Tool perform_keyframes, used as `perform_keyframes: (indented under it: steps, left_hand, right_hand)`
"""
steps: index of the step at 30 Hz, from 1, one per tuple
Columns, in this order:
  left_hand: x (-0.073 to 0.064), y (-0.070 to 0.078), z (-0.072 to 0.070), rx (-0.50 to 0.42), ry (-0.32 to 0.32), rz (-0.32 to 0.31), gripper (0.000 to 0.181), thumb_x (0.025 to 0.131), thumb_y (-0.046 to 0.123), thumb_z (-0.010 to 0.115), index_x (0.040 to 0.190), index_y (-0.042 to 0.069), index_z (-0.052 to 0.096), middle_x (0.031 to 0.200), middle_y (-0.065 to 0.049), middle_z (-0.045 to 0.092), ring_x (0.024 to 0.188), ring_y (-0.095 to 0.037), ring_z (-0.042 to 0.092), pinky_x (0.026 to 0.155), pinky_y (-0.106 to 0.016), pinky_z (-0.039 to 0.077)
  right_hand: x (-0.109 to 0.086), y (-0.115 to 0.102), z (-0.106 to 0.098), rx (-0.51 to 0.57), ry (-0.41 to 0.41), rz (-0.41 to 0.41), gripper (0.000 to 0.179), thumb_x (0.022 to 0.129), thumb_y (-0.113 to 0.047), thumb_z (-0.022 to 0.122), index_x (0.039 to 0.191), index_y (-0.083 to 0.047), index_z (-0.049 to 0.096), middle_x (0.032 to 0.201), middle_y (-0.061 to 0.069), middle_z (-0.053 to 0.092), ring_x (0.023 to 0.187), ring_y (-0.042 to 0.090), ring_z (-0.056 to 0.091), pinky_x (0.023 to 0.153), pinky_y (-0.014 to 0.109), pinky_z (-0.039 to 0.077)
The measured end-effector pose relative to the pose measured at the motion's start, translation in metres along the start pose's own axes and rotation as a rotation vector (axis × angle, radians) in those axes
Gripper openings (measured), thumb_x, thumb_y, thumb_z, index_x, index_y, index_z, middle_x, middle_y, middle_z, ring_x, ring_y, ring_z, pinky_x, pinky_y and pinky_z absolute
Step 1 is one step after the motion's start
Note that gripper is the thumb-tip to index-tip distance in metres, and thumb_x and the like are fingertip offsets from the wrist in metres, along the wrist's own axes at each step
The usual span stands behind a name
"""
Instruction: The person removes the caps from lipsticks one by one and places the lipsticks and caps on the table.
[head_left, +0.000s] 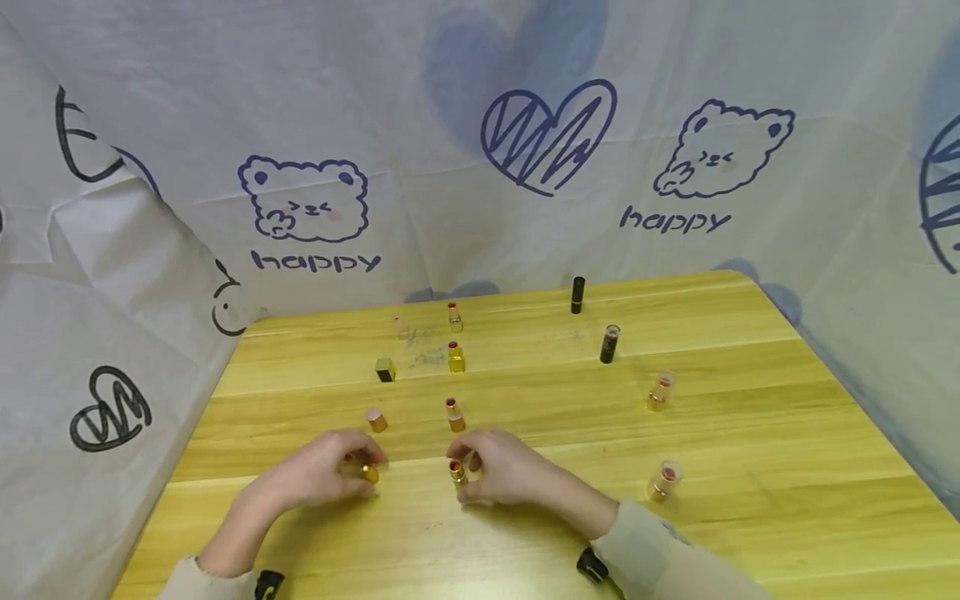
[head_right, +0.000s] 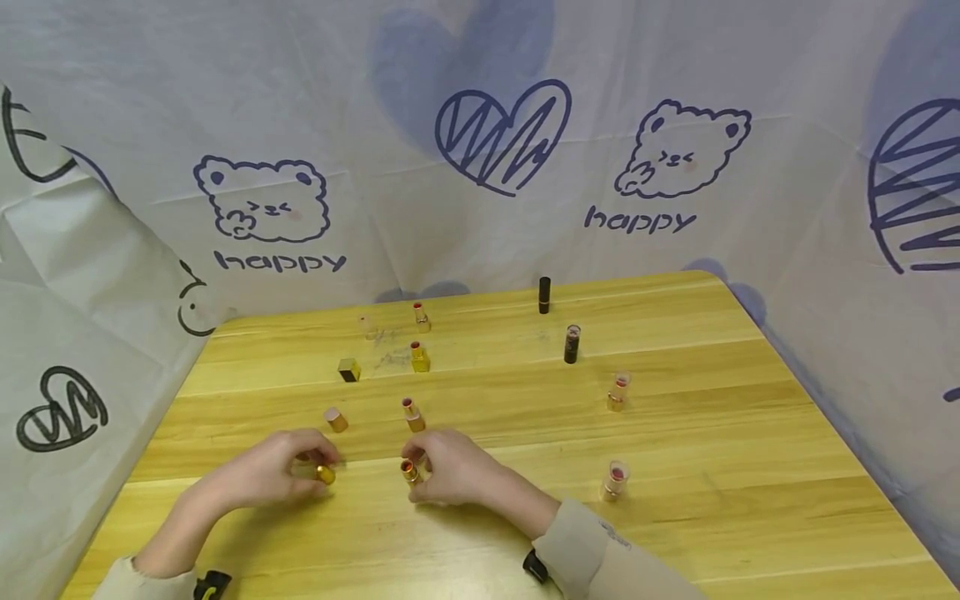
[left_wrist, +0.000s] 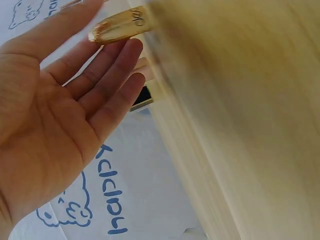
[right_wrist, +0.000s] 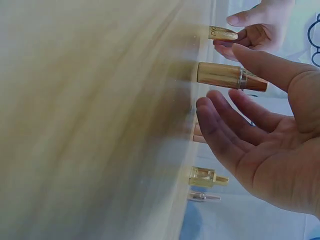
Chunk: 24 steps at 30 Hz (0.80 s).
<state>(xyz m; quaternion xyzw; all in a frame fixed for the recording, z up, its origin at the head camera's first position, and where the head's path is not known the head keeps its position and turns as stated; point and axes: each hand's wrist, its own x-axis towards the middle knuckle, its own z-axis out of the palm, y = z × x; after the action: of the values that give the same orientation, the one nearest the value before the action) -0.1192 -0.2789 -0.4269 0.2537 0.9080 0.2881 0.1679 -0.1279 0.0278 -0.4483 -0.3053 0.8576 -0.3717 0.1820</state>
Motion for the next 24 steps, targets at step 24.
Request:
perform_keyframes:
  steps: [24]
  left_hand:
    - [0.042, 0.091, 0.002, -0.291, 0.47, 0.383, 0.065, 0.094, 0.002, 0.077, 0.152, 0.011, 0.051, 0.151, -0.003, 0.055, 0.136, -0.022, 0.054, 0.111, -0.033, 0.048]
  right_hand:
    - [-0.071, -0.014, -0.041, 0.191, 0.47, -0.142, 0.06, 0.095, -0.022, 0.079, 0.15, -0.017, 0.054, 0.147, -0.002, 0.059, 0.131, 0.021, 0.059, 0.106, 0.043, 0.053]
